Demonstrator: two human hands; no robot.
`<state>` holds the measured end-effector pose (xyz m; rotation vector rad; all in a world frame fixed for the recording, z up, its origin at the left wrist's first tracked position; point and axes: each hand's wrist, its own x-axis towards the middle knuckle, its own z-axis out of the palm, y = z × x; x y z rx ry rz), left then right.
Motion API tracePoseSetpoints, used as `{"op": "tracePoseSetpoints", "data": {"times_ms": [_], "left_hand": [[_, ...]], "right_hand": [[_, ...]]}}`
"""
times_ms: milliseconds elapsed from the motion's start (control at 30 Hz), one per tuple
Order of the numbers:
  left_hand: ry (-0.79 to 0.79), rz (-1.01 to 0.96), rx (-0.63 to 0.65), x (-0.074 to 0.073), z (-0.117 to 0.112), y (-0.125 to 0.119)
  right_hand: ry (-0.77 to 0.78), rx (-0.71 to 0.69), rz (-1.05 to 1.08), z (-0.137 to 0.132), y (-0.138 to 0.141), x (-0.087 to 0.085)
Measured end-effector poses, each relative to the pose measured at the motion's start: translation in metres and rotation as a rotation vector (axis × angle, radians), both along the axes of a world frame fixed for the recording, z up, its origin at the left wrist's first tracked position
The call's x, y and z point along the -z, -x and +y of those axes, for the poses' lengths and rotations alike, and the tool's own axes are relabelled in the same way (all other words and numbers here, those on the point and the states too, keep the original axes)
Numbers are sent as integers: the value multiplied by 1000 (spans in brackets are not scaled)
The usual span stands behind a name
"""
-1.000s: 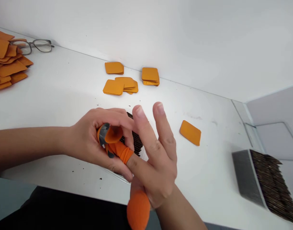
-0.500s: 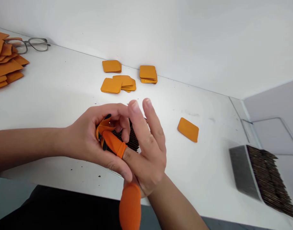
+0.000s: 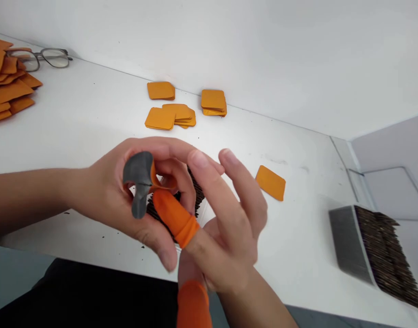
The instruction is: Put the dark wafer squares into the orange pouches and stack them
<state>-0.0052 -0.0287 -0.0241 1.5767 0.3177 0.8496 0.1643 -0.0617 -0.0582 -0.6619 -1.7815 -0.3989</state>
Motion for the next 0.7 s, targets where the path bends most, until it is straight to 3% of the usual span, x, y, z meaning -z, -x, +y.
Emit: {"op": "tracePoseSetpoints", "data": {"times_ms": [233, 400, 467, 567, 700], "left_hand": [[-65, -43, -52, 4, 0, 0], [-118, -50, -77, 5, -7, -3], [-140, -43, -84, 5, -9, -3], [-110, -21, -68, 6, -11, -3], [-13, 11, -10, 9, -9, -3]], "right_hand": [[153, -84, -85, -6, -11, -8], [249, 17, -8, -15, 5, -7], [220, 46, 16, -16, 11, -6], [150, 35, 43, -15, 15, -7], [284, 48, -3, -13, 10, -10]]}}
